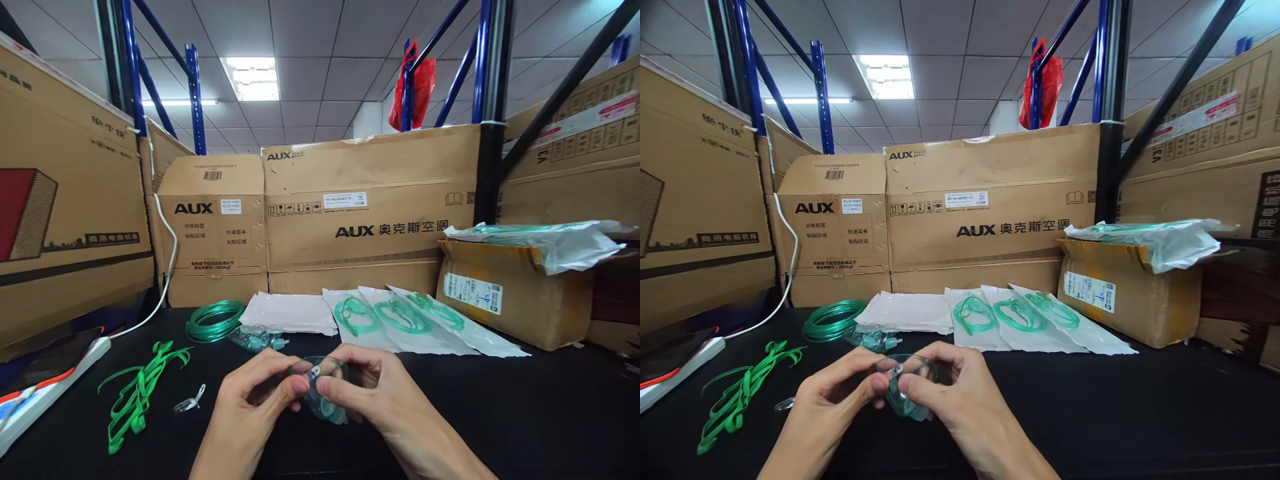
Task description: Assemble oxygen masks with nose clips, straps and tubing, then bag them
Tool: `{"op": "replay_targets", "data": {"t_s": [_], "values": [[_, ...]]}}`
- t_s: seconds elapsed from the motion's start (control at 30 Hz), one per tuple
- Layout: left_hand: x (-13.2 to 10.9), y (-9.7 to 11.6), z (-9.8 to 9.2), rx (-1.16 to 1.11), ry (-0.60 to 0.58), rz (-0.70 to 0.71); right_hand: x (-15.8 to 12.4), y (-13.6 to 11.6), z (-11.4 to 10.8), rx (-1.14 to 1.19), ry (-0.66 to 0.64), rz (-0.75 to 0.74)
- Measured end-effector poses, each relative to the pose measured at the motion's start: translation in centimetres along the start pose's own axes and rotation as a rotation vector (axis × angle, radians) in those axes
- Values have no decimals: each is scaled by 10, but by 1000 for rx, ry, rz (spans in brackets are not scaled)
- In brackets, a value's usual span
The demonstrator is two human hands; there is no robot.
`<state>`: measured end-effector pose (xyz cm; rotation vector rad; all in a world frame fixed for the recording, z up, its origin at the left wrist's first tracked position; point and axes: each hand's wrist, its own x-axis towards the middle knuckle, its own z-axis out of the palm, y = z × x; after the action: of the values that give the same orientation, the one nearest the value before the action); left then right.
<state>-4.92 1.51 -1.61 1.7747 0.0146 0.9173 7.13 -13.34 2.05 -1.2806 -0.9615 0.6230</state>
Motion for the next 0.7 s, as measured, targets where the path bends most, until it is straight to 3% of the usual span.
{"op": "replay_targets", "data": {"t_s": [0.4, 0.53, 0.7], "values": [[1, 2, -4, 22, -32, -22, 0, 2, 0, -57, 17, -16], [0, 4, -5, 64, -48, -7, 0, -2, -6, -72, -70, -41], [-2, 7, -5, 215, -38, 109, 1, -6, -13, -86, -179, -76]]}}
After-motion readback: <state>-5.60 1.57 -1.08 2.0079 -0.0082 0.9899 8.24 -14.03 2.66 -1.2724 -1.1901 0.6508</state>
